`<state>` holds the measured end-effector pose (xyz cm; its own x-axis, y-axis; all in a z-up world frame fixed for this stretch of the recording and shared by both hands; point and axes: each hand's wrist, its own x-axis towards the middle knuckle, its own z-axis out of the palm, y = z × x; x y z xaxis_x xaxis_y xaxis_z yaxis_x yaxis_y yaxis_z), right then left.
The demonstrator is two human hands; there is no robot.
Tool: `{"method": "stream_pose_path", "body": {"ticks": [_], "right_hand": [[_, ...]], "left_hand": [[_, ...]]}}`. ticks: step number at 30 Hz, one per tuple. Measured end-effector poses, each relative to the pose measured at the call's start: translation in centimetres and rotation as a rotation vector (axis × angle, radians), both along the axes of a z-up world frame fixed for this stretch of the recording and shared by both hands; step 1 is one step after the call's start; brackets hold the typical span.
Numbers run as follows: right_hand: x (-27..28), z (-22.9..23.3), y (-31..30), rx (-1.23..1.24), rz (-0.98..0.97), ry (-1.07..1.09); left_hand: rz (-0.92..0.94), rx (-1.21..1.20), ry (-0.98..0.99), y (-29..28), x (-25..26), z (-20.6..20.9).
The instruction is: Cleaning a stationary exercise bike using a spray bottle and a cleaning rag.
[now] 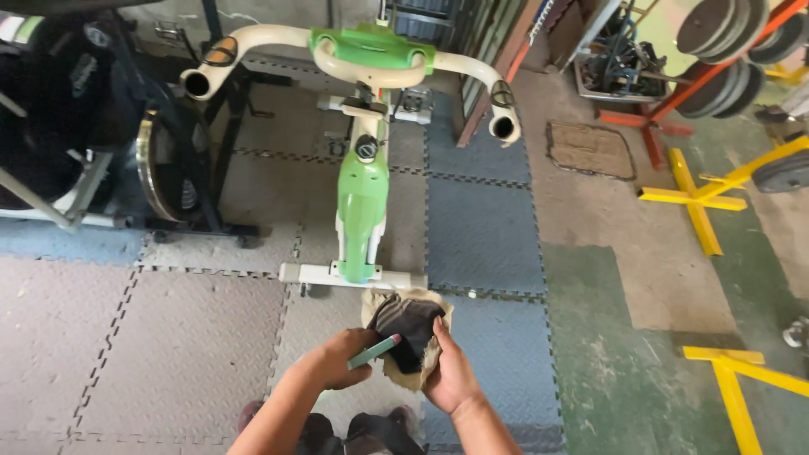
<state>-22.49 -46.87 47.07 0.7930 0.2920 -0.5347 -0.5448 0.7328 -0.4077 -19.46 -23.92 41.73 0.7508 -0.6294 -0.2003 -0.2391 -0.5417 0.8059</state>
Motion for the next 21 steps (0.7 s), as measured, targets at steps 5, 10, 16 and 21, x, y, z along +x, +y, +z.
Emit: {"method": "stream_pose_path", "body": {"ticks": [5,10,16,21], "right_hand": [[2.6,0.5,4.6,0.043,0.029,0.011],[4.1,0.7,12.7,0.076,0.010,-0.045],[6.2,-0.7,25.6,0.044,-0.023,0.014],[8.3,-0.5,34.5,0.126,-0.007,0.002]], "left_hand": [[0.057,-0.112,-0.044,4.9,1.7,1.3],[0.063,-0.133,-0.031,13.1,3.6,1.9],[0.014,-0.096,-0.020,26.1,6.8,2.4],[-0.011,-0.004,-0.013,34.4,9.5,3.5]]}}
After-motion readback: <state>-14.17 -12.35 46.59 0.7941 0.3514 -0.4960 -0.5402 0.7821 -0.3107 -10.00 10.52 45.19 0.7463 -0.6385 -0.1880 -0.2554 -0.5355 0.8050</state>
